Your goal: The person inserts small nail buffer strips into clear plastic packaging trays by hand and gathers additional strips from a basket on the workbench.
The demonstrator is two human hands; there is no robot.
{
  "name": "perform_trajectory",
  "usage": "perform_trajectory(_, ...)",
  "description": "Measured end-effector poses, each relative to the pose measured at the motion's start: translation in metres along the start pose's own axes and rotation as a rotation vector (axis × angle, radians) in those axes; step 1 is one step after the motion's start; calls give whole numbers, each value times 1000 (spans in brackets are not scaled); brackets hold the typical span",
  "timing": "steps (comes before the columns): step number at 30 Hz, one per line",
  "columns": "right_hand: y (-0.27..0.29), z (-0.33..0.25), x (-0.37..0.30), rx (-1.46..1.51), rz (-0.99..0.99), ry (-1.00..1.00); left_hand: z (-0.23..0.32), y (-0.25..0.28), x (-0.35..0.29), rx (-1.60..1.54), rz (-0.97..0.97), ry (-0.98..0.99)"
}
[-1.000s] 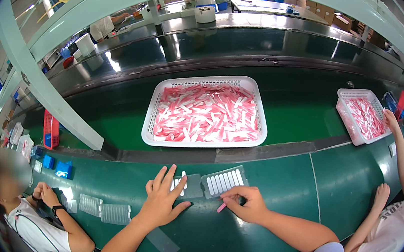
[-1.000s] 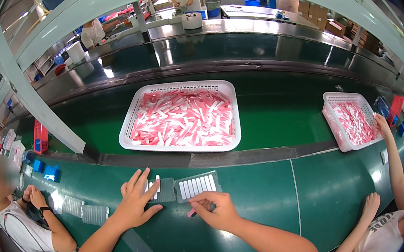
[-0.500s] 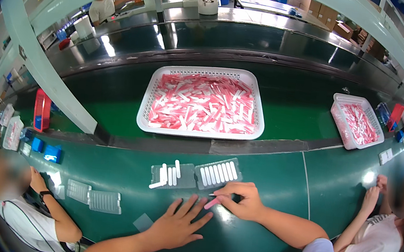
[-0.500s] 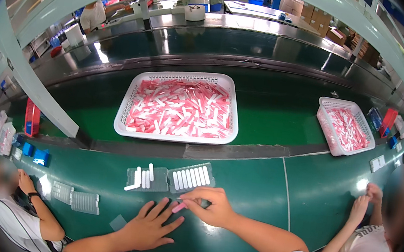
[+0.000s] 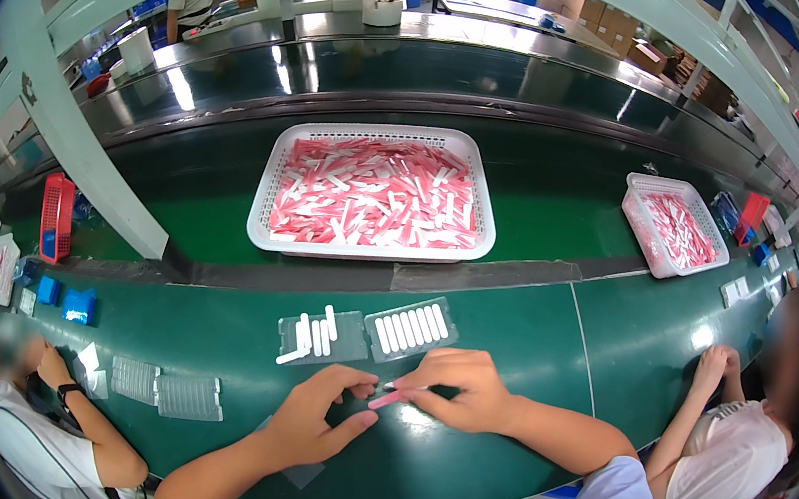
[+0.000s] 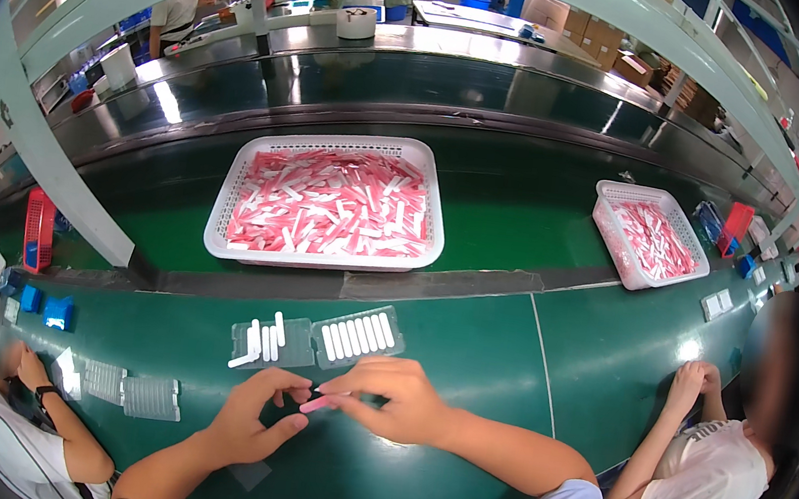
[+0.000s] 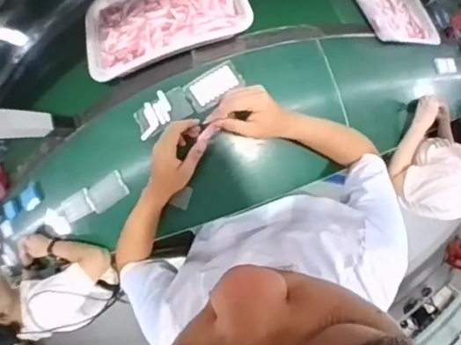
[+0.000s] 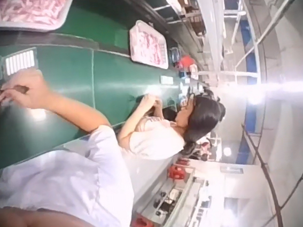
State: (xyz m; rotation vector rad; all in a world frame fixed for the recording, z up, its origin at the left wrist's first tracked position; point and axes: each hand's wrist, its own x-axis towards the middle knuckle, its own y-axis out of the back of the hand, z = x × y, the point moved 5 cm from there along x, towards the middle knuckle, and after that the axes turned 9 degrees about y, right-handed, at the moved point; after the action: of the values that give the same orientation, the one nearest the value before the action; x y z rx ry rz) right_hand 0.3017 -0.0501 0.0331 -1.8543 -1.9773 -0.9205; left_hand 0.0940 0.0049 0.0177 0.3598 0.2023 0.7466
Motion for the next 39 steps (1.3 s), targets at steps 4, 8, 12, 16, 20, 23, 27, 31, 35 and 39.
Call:
perform_trajectory(4,-9,1,2,-98,-109,135,-2,38,8,527,312,-306)
perform_trajectory(8,3,14,-5,-191,-38,148,-35,79,0,498,323,-111)
perform_trajectory(12,9,25,-6,-253,-153,59,-43,73,-5,694,280,-183)
perform_trajectory(16,-1,41,-14,-252,-507,-32,-54,73,0,712,307,-253)
perform_trajectory(20,5,40,-15,-555,-523,12,-52,76,-1,720,316,-358)
perform_trajectory(23,3,30,0,-707,-482,34,-58,81,-2,725,332,-340)
perform_trajectory(27,-15,27,22,-640,-406,116,-62,82,1,718,384,-246)
perform_trajectory(31,-48,39,50,-645,-442,170,-50,75,3,781,378,-273)
perform_trajectory(35,-75,59,59,-873,-470,151,-53,76,0,781,429,-199)
perform_trajectory(39,-79,67,55,-867,-534,58,-59,77,-2,768,370,-237)
